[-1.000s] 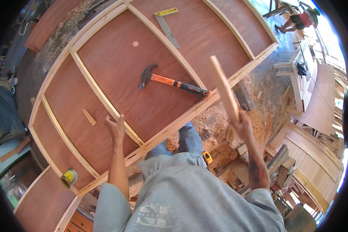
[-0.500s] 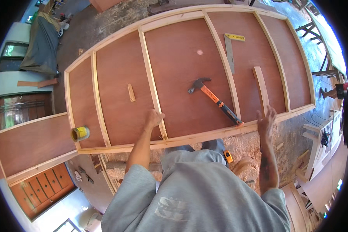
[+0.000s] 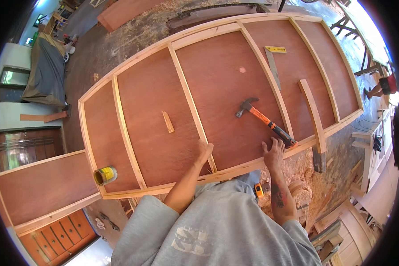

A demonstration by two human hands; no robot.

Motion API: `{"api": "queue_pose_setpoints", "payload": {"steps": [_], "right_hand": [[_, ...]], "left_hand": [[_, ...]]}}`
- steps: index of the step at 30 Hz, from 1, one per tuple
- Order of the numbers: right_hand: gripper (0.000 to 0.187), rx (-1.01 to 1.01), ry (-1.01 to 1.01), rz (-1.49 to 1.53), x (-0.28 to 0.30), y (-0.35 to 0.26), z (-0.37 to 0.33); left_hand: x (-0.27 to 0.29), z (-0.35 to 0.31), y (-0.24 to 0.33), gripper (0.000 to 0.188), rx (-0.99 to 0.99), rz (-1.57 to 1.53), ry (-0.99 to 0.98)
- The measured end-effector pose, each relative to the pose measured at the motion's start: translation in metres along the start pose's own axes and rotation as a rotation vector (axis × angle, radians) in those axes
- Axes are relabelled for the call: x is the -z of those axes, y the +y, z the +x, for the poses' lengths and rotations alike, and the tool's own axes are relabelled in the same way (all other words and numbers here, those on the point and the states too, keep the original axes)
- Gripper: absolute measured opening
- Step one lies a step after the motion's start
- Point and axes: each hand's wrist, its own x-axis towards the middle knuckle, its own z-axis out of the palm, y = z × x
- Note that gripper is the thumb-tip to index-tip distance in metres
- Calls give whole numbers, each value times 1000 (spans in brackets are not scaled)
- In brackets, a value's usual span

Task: The person assembles a wooden frame on a large plywood panel using a hammer and nails. They position wooden strips, hammer nails to secure them, and adjust pieces to fit the frame structure. The work occurs in a cluttered workshop with wood shavings and tools visible.

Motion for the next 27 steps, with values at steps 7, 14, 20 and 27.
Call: {"api": "queue_pose_setpoints", "payload": {"steps": [7,14,20,27], "right_hand": [[35,-83,26,-4,4,7,-2],[29,-36,48,22,0,0,1],[26,-38,49,72,-4,7,2],[22,-18,17,51,-7,-2,3]], "left_hand": [[-65,14,-37,25,-6,-76,129],[-122,17,-102,49,90,-21,191],[-58,30,-64,49,103,-269,-154],[-35,-1,-83,54,-224,-199,115]]}}
